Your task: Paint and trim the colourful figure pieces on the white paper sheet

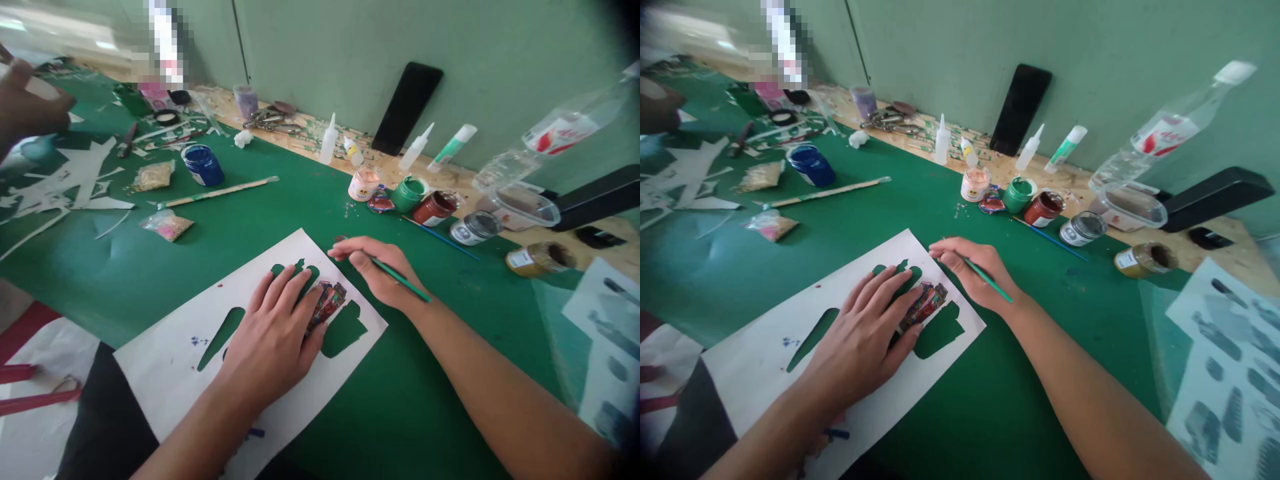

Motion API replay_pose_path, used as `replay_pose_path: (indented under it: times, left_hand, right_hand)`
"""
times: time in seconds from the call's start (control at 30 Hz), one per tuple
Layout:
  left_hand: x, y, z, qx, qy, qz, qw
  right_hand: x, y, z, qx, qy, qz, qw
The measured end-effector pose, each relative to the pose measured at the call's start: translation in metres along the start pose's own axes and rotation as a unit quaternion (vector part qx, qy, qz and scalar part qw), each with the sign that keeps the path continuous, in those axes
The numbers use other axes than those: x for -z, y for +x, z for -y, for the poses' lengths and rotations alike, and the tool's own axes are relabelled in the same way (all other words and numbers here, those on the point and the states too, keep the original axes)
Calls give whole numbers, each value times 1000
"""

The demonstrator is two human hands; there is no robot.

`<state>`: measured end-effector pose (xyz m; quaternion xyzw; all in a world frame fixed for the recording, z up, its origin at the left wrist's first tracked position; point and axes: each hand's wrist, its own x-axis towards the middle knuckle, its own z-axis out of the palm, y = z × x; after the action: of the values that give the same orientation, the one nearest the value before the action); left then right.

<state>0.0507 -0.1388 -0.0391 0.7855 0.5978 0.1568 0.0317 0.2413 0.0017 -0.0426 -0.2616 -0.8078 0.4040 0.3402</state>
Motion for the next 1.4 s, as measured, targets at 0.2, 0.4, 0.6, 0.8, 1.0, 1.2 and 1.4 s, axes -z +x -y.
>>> replay_pose_path:
  times: [0.2, 0.4, 0.6, 0.8, 1.0, 1.2, 1.4]
  left_hand:
    - [24, -6, -9, 17, 69, -4, 997]
    - [19, -21, -44, 103, 75, 0, 992]
    - [19, -2, 9, 10, 27, 74, 997]
    - [35, 10, 39, -72, -24, 73, 994]
    - [19, -13, 11, 34, 46, -58, 997]
    - [3, -22, 14, 33, 14, -85, 996]
    - [1, -25, 15, 90, 30, -89, 991]
  right_hand:
    - [-4, -2, 3, 112, -224, 100, 963]
    - [-4, -2, 2, 152, -296, 24, 943]
    - [4, -3, 1, 74, -136, -82, 985]
    - [3, -2, 6, -28, 6, -138, 990]
    - [-9, -4, 28, -75, 67, -16, 995]
    - [-33, 1, 41, -26, 9, 18, 999]
    - [-42, -2, 39, -89, 1, 34, 995]
